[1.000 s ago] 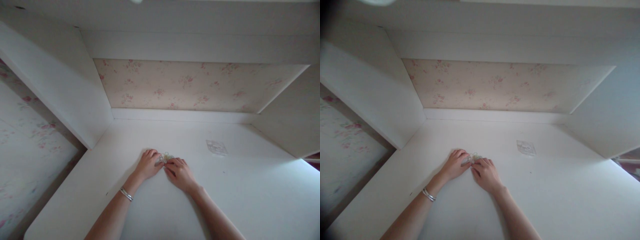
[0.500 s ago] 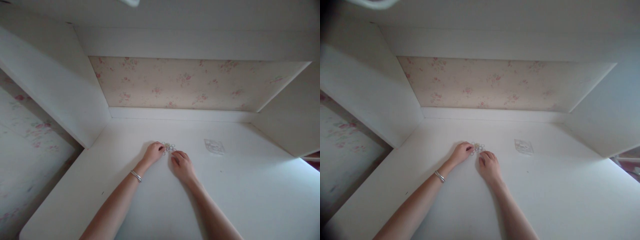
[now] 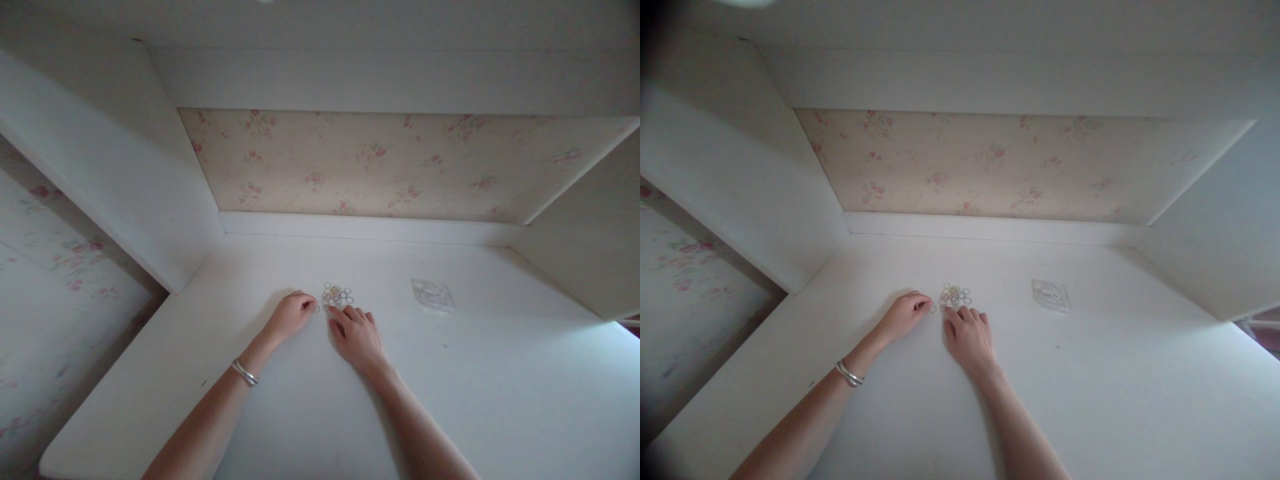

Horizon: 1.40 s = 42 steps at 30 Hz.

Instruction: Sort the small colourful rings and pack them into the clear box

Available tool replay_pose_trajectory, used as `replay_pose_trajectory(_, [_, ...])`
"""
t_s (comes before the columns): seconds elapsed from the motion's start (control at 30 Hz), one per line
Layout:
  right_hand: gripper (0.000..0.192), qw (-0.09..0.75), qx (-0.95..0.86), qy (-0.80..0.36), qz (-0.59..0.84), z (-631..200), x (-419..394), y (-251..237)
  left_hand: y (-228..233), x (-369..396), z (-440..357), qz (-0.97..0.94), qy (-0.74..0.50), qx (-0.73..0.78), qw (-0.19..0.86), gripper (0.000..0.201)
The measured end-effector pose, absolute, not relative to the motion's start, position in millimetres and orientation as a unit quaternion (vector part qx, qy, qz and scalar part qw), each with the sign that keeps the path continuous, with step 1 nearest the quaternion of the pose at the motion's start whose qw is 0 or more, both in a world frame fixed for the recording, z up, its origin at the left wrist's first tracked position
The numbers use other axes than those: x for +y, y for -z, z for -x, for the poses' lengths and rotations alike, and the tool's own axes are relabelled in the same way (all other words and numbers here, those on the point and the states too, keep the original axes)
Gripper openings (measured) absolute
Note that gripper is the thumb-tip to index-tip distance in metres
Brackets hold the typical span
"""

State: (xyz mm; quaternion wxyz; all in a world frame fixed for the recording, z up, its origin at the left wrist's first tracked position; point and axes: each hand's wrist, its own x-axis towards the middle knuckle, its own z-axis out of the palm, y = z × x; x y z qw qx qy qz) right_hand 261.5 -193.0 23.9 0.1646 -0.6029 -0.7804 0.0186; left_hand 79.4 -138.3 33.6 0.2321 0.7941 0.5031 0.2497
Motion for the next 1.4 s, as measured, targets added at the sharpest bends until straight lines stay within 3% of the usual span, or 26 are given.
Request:
replay_pose_trajectory(0.37, [0.033, 0.118, -0.749, -0.018, 0.651, -252, -189, -28, -31, -171, -87, -0.808, -0.123, 0.569, 0.097, 0.031])
replay_pose_trajectory(0.7, [0.036, 0.166, -0.711, -0.041, 0.682, -255, -184, -20, -29, -159, -96, -0.8, -0.085, 0.589, 0.077, 0.04])
replay_pose_trajectory(1.27, [0.025, 0.207, -0.692, -0.084, 0.686, -262, -174, -16, -30, -190, -89, -0.798, -0.119, 0.577, 0.13, 0.033])
replay_pose_trajectory(1.4, [0.036, 0.2, -0.685, -0.081, 0.696, -262, -173, -17, -31, -191, -90, -0.806, -0.105, 0.567, 0.133, 0.033])
